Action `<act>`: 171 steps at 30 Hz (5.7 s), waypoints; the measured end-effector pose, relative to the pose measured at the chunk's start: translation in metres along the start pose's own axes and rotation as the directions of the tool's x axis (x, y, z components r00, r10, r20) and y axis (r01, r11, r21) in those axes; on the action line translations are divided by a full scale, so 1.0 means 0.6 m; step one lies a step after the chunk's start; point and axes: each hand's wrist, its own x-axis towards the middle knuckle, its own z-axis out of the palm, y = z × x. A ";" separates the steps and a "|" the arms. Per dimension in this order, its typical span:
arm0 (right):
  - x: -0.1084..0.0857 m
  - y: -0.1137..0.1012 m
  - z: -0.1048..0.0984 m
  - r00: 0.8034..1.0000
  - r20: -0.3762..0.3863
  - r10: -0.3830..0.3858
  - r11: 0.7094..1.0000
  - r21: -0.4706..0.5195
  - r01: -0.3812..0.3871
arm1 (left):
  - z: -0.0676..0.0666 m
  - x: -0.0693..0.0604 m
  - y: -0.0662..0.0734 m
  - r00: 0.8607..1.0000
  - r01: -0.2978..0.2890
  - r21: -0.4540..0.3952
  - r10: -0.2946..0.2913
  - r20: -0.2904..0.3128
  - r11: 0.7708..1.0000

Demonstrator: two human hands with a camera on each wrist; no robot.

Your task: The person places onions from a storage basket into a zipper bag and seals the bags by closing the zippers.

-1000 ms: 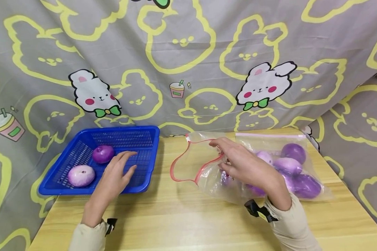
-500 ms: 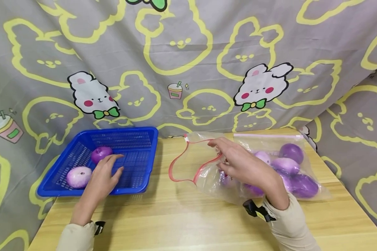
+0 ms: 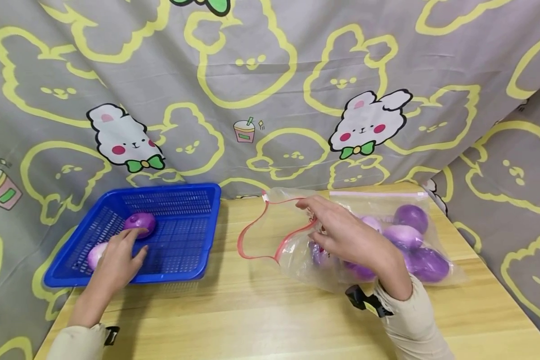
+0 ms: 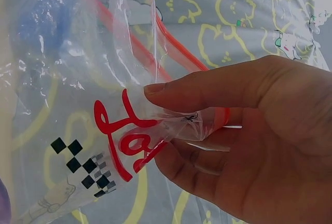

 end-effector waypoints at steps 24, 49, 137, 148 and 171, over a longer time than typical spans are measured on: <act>-0.001 0.003 -0.001 1.000 0.002 0.010 1.000 0.006 -0.010 | -0.052 -0.028 -0.089 0.968 0.221 0.152 -0.235 0.084 0.963; 0.005 -0.001 0.000 1.000 0.003 0.006 1.000 0.003 -0.006 | -0.051 -0.012 -0.135 0.903 0.212 0.088 -0.229 0.363 0.973; -0.003 -0.002 -0.001 1.000 -0.014 -0.019 1.000 -0.022 0.019 | -0.024 0.082 0.344 0.963 -0.148 -0.106 0.168 0.210 0.983; -0.003 -0.003 -0.001 1.000 -0.011 -0.008 1.000 -0.014 0.008 | -0.021 0.075 0.338 0.961 -0.111 -0.124 0.138 0.241 0.986; 0.001 -0.002 -0.004 1.000 0.021 0.013 1.000 -0.023 -0.012 | 0.010 0.071 0.260 0.992 -0.109 -0.156 0.117 0.044 0.982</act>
